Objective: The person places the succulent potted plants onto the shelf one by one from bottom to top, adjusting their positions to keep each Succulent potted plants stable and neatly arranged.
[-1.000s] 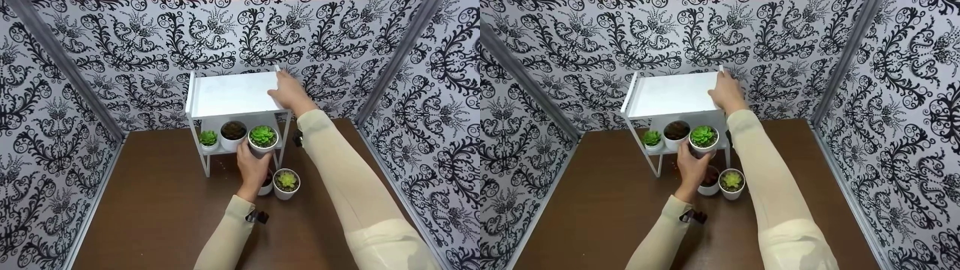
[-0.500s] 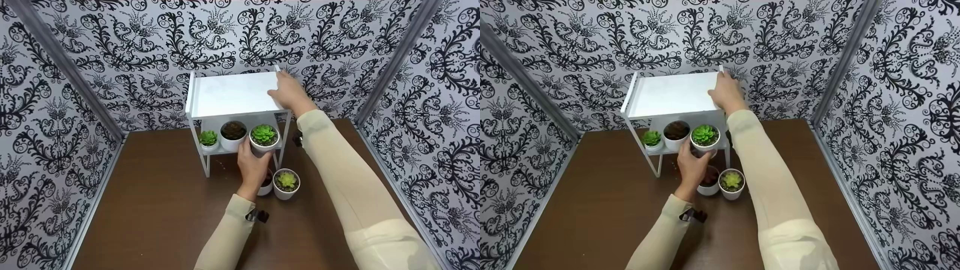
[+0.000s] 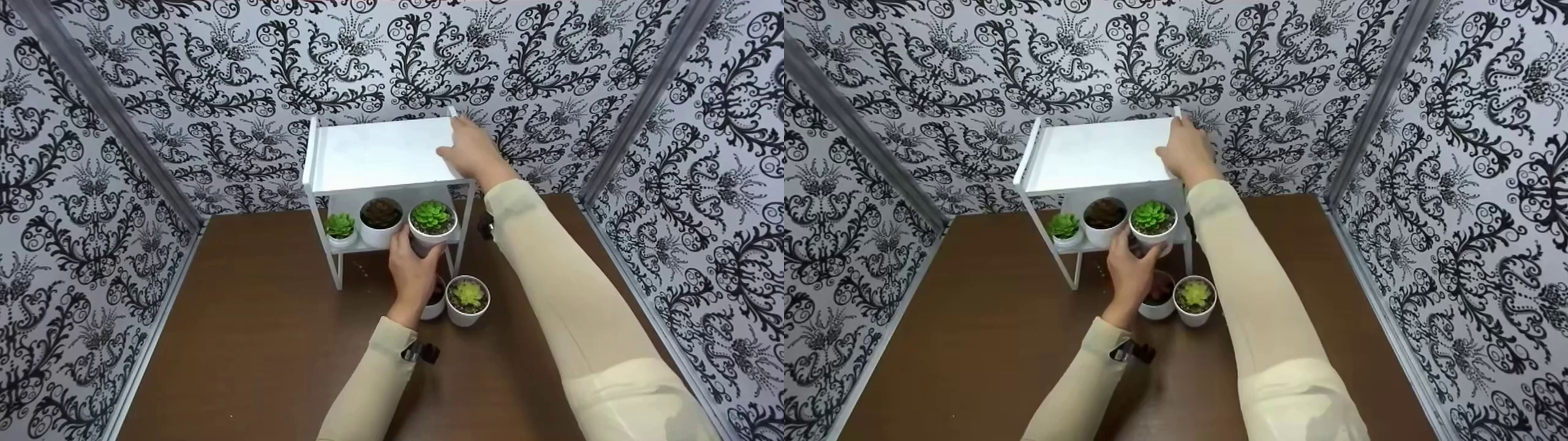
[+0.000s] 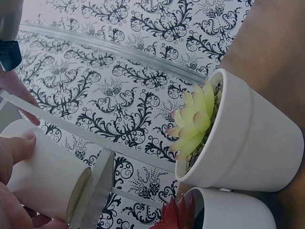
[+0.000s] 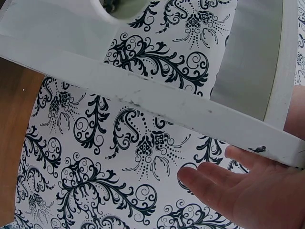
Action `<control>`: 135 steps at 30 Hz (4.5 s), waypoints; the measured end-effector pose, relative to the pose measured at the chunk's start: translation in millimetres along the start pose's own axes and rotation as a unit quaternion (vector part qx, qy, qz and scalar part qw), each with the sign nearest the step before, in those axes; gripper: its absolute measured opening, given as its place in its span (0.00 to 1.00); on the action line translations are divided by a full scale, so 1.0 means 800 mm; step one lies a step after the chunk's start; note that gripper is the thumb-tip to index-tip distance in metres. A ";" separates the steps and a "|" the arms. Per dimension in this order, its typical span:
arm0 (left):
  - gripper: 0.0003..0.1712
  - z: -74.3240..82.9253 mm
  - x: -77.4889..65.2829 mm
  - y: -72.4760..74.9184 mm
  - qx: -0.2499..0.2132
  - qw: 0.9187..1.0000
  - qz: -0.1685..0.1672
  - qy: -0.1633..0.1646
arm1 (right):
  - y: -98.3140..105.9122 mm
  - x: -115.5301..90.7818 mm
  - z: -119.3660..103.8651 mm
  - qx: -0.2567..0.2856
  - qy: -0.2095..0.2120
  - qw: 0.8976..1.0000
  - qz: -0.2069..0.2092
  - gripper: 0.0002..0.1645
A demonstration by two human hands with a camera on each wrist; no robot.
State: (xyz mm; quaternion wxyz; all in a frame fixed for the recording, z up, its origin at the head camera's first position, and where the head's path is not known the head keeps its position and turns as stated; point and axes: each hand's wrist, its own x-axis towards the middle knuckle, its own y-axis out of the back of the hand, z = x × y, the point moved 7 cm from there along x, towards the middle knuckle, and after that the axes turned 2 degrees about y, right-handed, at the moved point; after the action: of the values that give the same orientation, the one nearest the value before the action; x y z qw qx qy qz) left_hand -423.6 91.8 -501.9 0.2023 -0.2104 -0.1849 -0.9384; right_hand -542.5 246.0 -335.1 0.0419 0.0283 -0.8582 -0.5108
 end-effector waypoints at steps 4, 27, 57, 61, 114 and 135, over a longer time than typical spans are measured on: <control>0.29 -0.001 0.000 -0.002 0.007 1.000 0.001 0.008 | 0.000 0.001 0.000 -0.007 0.003 1.000 0.000 0.52; 0.20 -0.003 0.005 -0.011 -0.012 0.999 0.024 0.026 | -0.001 -0.001 -0.002 -0.002 -0.005 1.000 -0.005 0.52; 0.04 -0.003 0.003 -0.010 -0.065 0.998 -0.001 0.010 | -0.001 0.004 0.003 -0.001 0.003 1.000 0.001 0.51; 0.03 0.001 -0.006 -0.003 -0.057 0.998 -0.011 -0.017 | -0.002 0.006 0.003 -0.007 0.004 1.000 -0.001 0.51; 0.12 -0.109 -0.088 0.061 -0.001 0.999 -0.003 0.045 | -0.001 0.005 0.001 -0.025 -0.007 1.000 -0.005 0.52; 0.40 -0.142 -0.103 0.036 -0.057 0.996 -0.058 0.043 | 0.002 0.006 0.000 -0.027 0.003 1.000 -0.003 0.52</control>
State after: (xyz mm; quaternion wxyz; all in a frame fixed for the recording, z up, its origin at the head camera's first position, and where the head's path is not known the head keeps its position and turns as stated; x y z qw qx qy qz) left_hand -378.4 42.8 -628.5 0.1429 -0.1697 -0.1339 -0.9658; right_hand -546.9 246.0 -333.5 0.0431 0.0314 -0.8440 -0.5337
